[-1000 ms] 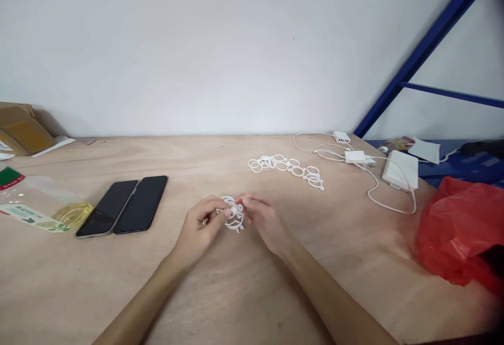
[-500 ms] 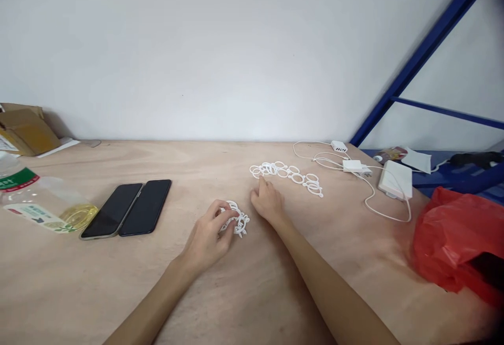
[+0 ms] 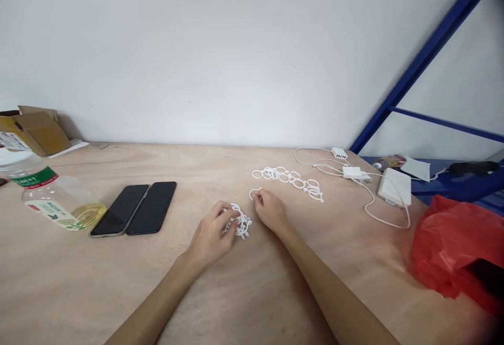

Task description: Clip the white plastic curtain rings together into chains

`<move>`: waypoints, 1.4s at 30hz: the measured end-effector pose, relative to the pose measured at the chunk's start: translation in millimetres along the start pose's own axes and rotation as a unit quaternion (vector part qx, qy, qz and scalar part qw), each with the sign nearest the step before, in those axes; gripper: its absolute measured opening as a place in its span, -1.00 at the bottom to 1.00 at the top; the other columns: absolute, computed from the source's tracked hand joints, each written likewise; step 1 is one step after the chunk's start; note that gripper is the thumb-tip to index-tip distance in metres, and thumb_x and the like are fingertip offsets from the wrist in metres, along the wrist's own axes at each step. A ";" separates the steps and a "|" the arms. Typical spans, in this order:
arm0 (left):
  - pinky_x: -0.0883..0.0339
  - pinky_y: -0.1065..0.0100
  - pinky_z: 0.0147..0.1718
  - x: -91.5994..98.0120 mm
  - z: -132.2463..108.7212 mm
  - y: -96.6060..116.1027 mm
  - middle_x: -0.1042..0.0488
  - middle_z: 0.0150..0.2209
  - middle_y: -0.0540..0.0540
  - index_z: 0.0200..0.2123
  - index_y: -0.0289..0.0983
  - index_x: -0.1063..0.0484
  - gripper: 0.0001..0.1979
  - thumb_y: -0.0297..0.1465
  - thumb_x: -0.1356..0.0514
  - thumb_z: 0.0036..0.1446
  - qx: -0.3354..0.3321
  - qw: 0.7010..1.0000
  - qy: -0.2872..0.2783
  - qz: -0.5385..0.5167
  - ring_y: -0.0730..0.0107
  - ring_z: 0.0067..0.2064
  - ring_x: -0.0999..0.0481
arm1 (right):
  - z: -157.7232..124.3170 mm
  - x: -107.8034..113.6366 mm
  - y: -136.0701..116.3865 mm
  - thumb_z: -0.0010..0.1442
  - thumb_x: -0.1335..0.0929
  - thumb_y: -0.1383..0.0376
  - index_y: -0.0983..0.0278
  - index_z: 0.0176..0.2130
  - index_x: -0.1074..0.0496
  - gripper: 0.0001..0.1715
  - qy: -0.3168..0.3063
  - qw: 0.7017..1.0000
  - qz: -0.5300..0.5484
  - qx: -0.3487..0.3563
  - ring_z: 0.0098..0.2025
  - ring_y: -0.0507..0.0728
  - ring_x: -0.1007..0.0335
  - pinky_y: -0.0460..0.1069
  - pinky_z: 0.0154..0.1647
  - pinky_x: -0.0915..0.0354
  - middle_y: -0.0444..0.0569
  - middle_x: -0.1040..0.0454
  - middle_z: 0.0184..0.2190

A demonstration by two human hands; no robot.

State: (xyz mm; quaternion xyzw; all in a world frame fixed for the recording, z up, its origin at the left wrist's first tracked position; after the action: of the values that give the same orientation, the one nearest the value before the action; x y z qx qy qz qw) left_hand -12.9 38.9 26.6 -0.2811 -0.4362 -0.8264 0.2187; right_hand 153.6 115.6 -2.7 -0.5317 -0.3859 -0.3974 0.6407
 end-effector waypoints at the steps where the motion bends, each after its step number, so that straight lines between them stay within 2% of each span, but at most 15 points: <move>1: -0.38 0.38 -0.34 0.2 0.3 -0.2 -0.38 -0.19 -0.14 -0.19 -0.22 -0.45 -0.79 -0.46 -0.05 0.19 0.004 1.000 0.001 0.001 0.40 -0.29 -0.45 | -3.4 -0.3 0.6 0.29 -0.17 0.20 0.23 -0.25 -0.39 -0.72 0.001 1.000 0.015 0.007 -0.22 0.13 -0.41 -0.04 -0.29 -0.11 0.01 -0.51 -0.23; 7: -0.40 0.37 -0.32 0.0 0.8 -2.2 -0.38 -0.17 -0.14 -0.17 -0.23 -0.45 -0.80 -0.41 -0.06 0.20 0.010 1.000 0.010 -0.001 0.35 -0.22 -0.45 | -21.3 -0.2 -3.2 0.27 -0.21 0.17 0.26 -0.32 -0.41 -0.71 0.008 0.997 0.049 0.052 -0.25 0.10 -0.38 -0.07 -0.27 -0.10 0.01 -0.51 -0.29; 11: -0.39 0.38 -0.34 -0.4 0.3 -5.2 -0.39 -0.18 -0.13 -0.16 -0.22 -0.45 -0.79 -0.41 -0.05 0.21 0.014 1.000 0.011 0.000 0.37 -0.24 -0.44 | -20.3 5.0 2.3 0.19 -0.25 0.28 0.27 -0.30 -0.41 -0.83 0.002 0.998 0.056 -0.014 -0.32 0.10 -0.36 -0.07 -0.34 -0.07 -0.02 -0.50 -0.38; 14: -0.38 0.38 -0.34 0.3 0.3 -4.8 -0.40 -0.20 -0.12 -0.16 -0.21 -0.45 -0.79 -0.41 -0.05 0.21 0.009 1.000 0.015 0.007 0.38 -0.27 -0.44 | -18.5 10.2 8.1 0.11 -0.26 0.37 0.30 -0.16 -0.39 -0.74 -0.008 0.996 0.073 -0.050 -0.37 0.10 -0.36 -0.06 -0.36 -0.07 -0.05 -0.49 -0.43; 18: -0.38 0.35 -0.30 0.8 0.4 -3.2 -0.41 -0.20 -0.13 -0.16 -0.22 -0.45 -0.80 -0.41 -0.05 0.21 0.013 1.000 0.016 0.019 0.36 -0.26 -0.45 | -19.7 16.5 11.5 0.09 -0.26 0.39 0.36 -0.03 -0.40 -0.59 -0.020 0.995 0.091 -0.043 -0.36 0.12 -0.38 -0.06 -0.30 -0.13 -0.01 -0.50 -0.43; 22: -0.36 0.34 -0.26 -0.1 0.4 -2.7 -0.41 -0.19 -0.12 -0.16 -0.23 -0.44 -0.80 -0.39 -0.05 0.22 0.021 1.000 0.004 0.014 0.37 -0.27 -0.45 | -20.4 22.9 21.3 0.05 -0.28 0.37 0.34 -0.13 -0.49 -0.63 -0.021 0.995 0.088 -0.051 -0.32 0.15 -0.40 -0.04 -0.28 -0.16 0.01 -0.52 -0.44; 25: -0.33 0.34 -0.27 -0.4 0.1 -1.9 -0.41 -0.19 -0.13 -0.15 -0.24 -0.43 -0.80 -0.39 -0.05 0.23 0.024 1.000 0.002 0.009 0.36 -0.25 -0.44 | -19.4 27.8 27.1 0.03 -0.32 0.32 0.32 -0.14 -0.50 -0.64 0.010 0.988 0.144 -0.050 -0.39 0.13 -0.40 -0.03 -0.29 -0.21 -0.07 -0.50 -0.53; 28: -0.30 0.37 -0.32 -1.5 -0.4 0.4 -0.42 -0.18 -0.13 -0.12 -0.25 -0.42 -0.78 -0.37 -0.04 0.23 0.043 0.999 0.002 -0.014 0.36 -0.27 -0.42 | -22.1 30.2 19.9 0.03 -0.35 0.25 0.32 -0.13 -0.49 -0.62 0.075 0.961 0.266 -0.022 -0.46 0.09 -0.39 -0.03 -0.33 -0.28 -0.11 -0.48 -0.55; 31: -0.26 0.38 -0.33 -2.5 0.1 4.8 -0.44 -0.20 -0.12 -0.11 -0.25 -0.41 -0.76 -0.32 -0.03 0.25 0.085 0.994 -0.001 -0.073 0.37 -0.28 -0.41 | -32.5 29.8 -3.2 0.05 -0.34 0.25 0.29 -0.17 -0.49 -0.68 0.137 0.927 0.344 0.056 -0.47 0.06 -0.38 -0.03 -0.34 -0.32 -0.09 -0.49 -0.51; 33: -0.24 0.37 -0.28 -1.4 1.7 8.5 -0.44 -0.26 -0.09 -0.17 -0.26 -0.42 -0.75 -0.28 -0.01 0.26 0.112 0.986 -0.003 -0.126 0.36 -0.27 -0.40 | -41.4 28.2 -20.1 0.04 -0.34 0.29 0.26 -0.21 -0.50 -0.73 0.152 0.907 0.381 0.095 -0.45 0.06 -0.37 -0.02 -0.30 -0.33 -0.09 -0.49 -0.49; 35: -0.22 0.37 -0.27 0.8 3.8 10.6 -0.42 -0.34 -0.06 -0.28 -0.27 -0.42 -0.71 -0.24 0.02 0.27 0.140 0.970 -0.006 -0.198 0.37 -0.29 -0.38 | -47.2 25.4 -31.9 0.02 -0.35 0.31 0.25 -0.24 -0.50 -0.76 0.125 0.889 0.431 0.089 -0.44 0.05 -0.36 -0.02 -0.32 -0.33 -0.09 -0.49 -0.48; 37: -0.17 0.40 -0.36 2.5 5.5 9.3 -0.36 -0.46 -0.01 -0.38 -0.28 -0.39 -0.68 -0.19 0.00 0.24 0.173 0.945 -0.014 -0.278 0.41 -0.38 -0.32 | -48.9 22.2 -37.1 -0.01 -0.37 0.32 0.25 -0.28 -0.50 -0.79 0.063 0.864 0.498 0.043 -0.46 0.04 -0.33 -0.04 -0.39 -0.30 -0.11 -0.45 -0.51; 40: -0.03 0.42 -0.49 0.6 6.3 3.0 -0.19 -0.61 0.07 -0.47 -0.29 -0.36 -0.66 -0.15 -0.08 0.17 0.211 0.901 -0.041 -0.376 0.49 -0.52 -0.15 | -48.1 20.7 -37.6 -0.08 -0.40 0.31 0.27 -0.38 -0.47 -0.84 -0.046 0.796 0.603 -0.026 -0.51 0.01 -0.29 -0.08 -0.48 -0.24 -0.15 -0.40 -0.55; 42: 0.03 0.41 -0.50 -3.6 5.9 -1.3 -0.13 -0.63 0.09 -0.49 -0.30 -0.35 -0.67 -0.16 -0.10 0.15 0.224 0.872 -0.063 -0.432 0.52 -0.55 -0.08 | -47.6 21.8 -37.4 -0.13 -0.42 0.33 0.27 -0.44 -0.44 -0.86 -0.118 0.749 0.651 -0.045 -0.56 -0.03 -0.23 -0.12 -0.54 -0.15 -0.19 -0.38 -0.59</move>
State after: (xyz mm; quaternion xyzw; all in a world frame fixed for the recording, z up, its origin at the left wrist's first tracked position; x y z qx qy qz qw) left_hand -9.4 44.9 26.2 -0.0596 -0.7001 -0.6995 -0.1305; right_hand 131.1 62.0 24.7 -0.7250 -0.0002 0.1644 0.6688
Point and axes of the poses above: each hand's wrist, its own z-axis towards the middle knuckle, its own x-axis out of the back of the hand, y = z × x, the point moved 4 cm from there along z, towards the middle knuckle
